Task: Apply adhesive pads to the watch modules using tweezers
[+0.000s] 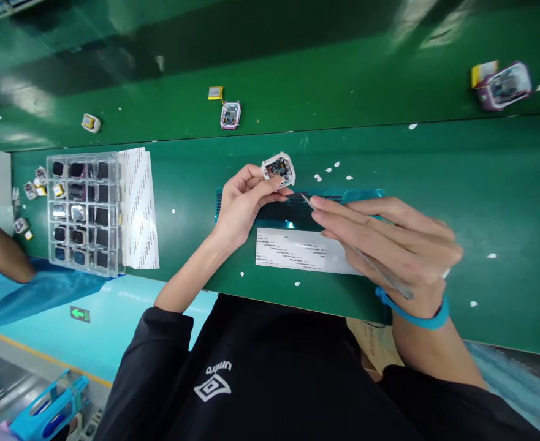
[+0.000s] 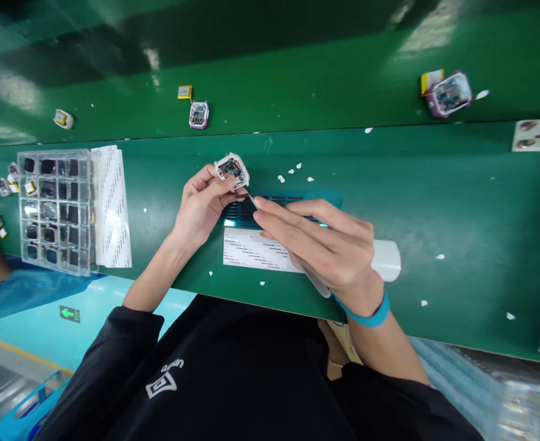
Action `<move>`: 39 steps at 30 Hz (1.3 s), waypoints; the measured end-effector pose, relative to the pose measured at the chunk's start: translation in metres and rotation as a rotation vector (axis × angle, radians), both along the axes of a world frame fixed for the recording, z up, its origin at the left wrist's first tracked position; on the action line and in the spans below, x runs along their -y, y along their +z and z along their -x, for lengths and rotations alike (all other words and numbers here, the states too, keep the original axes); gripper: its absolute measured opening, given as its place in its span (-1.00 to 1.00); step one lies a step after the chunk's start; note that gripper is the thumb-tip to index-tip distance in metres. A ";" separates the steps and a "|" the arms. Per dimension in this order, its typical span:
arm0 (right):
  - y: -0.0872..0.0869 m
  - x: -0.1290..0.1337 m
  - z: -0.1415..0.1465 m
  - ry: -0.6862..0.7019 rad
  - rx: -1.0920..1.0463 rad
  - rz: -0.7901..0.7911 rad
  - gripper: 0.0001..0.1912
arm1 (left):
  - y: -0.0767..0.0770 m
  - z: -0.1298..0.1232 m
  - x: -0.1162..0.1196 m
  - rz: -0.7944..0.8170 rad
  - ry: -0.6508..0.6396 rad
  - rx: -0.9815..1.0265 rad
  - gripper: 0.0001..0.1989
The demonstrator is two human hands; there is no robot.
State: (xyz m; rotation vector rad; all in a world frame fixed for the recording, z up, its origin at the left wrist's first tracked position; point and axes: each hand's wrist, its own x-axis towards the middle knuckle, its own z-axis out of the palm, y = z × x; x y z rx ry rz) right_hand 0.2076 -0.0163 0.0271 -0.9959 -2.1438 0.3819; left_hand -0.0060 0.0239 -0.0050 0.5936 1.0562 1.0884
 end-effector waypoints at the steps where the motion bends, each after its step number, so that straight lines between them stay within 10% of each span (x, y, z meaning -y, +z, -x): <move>1: -0.002 -0.001 0.000 -0.016 0.015 -0.015 -0.33 | 0.002 0.001 0.000 0.006 -0.004 -0.017 -0.82; 22: -0.016 -0.006 0.007 -0.066 0.046 0.152 -0.65 | 0.011 0.003 0.006 -0.061 -0.126 -0.161 -0.67; 39: -0.016 -0.005 0.007 0.030 0.037 -0.034 -0.25 | 0.007 -0.004 0.011 -0.131 -0.084 -0.168 -0.91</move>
